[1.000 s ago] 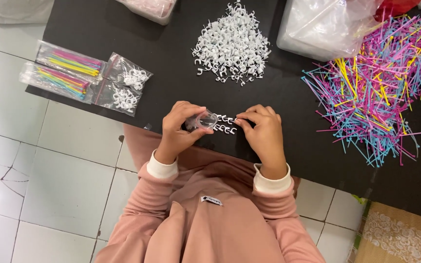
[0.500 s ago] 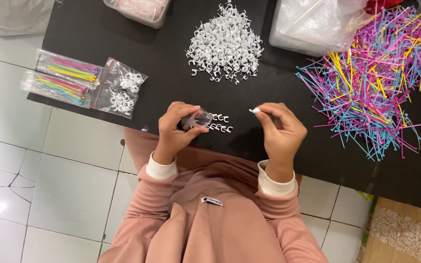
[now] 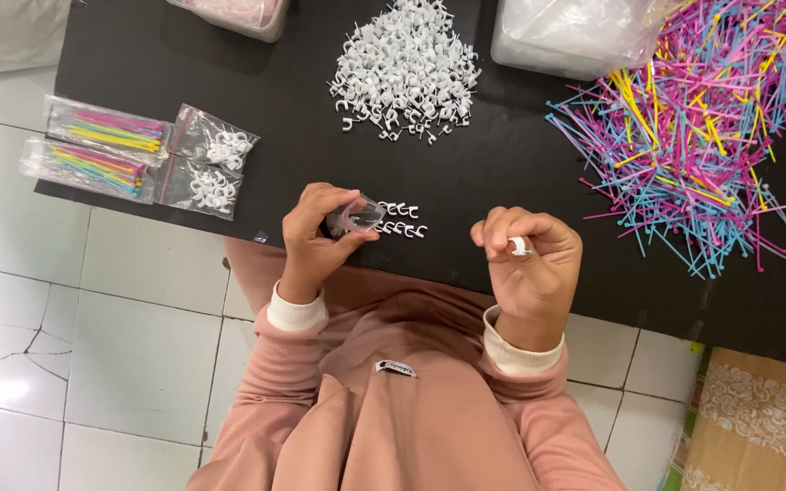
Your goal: Picking up small white plastic clips from a pile and placing them into a small transparent plastic bag.
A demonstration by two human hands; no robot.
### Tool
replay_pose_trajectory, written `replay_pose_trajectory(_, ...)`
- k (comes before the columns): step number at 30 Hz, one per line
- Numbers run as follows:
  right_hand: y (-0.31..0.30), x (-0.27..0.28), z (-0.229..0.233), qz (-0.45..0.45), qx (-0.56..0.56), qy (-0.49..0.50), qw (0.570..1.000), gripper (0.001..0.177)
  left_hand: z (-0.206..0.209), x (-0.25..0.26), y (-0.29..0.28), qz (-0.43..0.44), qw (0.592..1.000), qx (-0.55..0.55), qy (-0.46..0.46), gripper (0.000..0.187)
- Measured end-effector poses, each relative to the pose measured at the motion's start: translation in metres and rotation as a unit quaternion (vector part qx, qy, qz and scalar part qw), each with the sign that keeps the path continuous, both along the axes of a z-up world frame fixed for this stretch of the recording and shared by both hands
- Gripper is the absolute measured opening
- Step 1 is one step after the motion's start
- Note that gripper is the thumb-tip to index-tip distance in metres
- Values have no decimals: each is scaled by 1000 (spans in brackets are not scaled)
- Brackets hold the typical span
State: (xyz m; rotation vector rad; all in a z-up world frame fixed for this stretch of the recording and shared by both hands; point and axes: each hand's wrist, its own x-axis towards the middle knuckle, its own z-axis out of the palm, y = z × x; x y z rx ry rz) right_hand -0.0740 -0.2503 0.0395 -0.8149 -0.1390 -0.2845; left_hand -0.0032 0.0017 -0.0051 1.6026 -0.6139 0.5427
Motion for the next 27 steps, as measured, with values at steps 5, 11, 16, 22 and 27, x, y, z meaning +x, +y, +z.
replay_pose_trajectory(5, 1, -4, -1, 40, 40, -8, 998, 4, -1, 0, 0, 0, 1000, 2, -4, 47)
replay_pose_trajectory(11, 3, -3, -1, 37, 5, -36, 999, 5, 0, 1, 0, -4, 1000, 3, -8, 47)
replay_pose_trajectory(16, 13, -1, 5, 25, -27, -48, 998, 7, 0, 0, -1, -10, 1000, -1, -6, 47)
replay_pose_trajectory(22, 51, 18, 20, -86, -244, -83, 962, 2, 1, 0, 1, -27, 999, -5, -18, 47)
replay_pose_trajectory(27, 81, 33, 26, -194, -437, -142, 867, 9, 4, 0, 1, -47, 999, -7, -17, 45)
